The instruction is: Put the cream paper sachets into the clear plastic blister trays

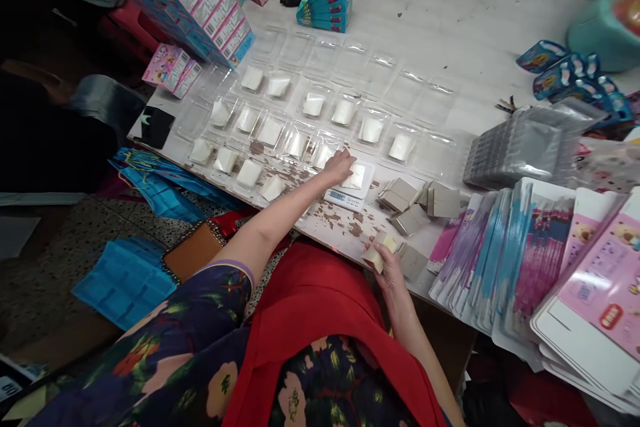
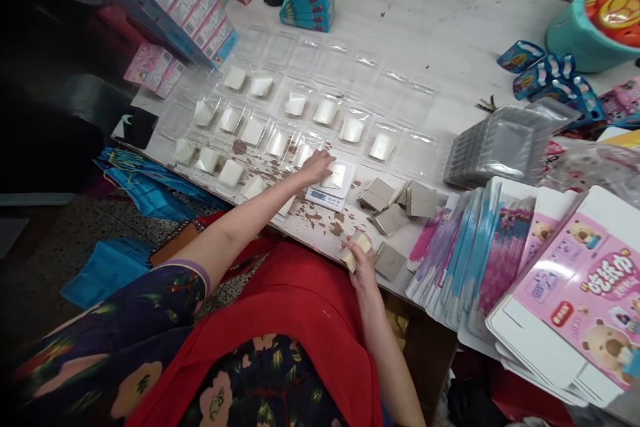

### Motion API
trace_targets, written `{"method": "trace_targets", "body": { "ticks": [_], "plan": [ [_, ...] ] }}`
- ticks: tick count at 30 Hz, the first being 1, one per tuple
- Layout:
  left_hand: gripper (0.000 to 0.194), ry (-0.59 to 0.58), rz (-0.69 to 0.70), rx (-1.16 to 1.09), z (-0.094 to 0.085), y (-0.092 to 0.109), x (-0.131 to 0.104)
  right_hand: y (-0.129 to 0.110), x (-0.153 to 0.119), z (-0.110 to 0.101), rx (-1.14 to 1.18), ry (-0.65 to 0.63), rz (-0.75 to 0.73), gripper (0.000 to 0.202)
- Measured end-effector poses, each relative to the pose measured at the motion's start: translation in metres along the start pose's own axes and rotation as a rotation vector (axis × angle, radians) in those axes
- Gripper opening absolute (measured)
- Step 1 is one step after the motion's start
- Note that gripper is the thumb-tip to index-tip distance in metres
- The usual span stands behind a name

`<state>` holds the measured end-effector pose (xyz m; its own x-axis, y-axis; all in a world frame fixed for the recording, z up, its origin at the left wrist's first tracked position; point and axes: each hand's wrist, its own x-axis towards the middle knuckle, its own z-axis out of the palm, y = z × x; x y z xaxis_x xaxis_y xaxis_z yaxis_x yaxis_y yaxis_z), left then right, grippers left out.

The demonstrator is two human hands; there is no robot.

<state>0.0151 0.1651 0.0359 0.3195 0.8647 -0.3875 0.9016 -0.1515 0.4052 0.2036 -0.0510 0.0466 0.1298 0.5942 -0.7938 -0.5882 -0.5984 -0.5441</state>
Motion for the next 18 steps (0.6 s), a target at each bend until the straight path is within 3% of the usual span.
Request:
{"method": "trace_targets", "body": {
  "ticks": [4, 10, 15, 18],
  "plan": [
    [0.042, -0.083, 0.031, 0.128, 0.008, 0.005, 0.029, 0.002, -0.002, -0.008, 0.015, 0.025, -0.008, 0.064],
    [0.044, -0.133, 0.072, 0.178, 0.011, 0.004, 0.036, 0.001, 0.001, -0.014, 0.023, 0.060, -0.004, 0.064],
    [0.015, -0.147, 0.110, 0.112, 0.006, 0.005, 0.030, -0.003, 0.006, -0.013, 0.002, 0.055, -0.029, 0.059],
    [0.005, -0.078, 0.140, -0.141, 0.007, 0.004, 0.018, -0.007, 0.005, -0.010, -0.015, 0.060, -0.018, 0.058]
  ]
}}
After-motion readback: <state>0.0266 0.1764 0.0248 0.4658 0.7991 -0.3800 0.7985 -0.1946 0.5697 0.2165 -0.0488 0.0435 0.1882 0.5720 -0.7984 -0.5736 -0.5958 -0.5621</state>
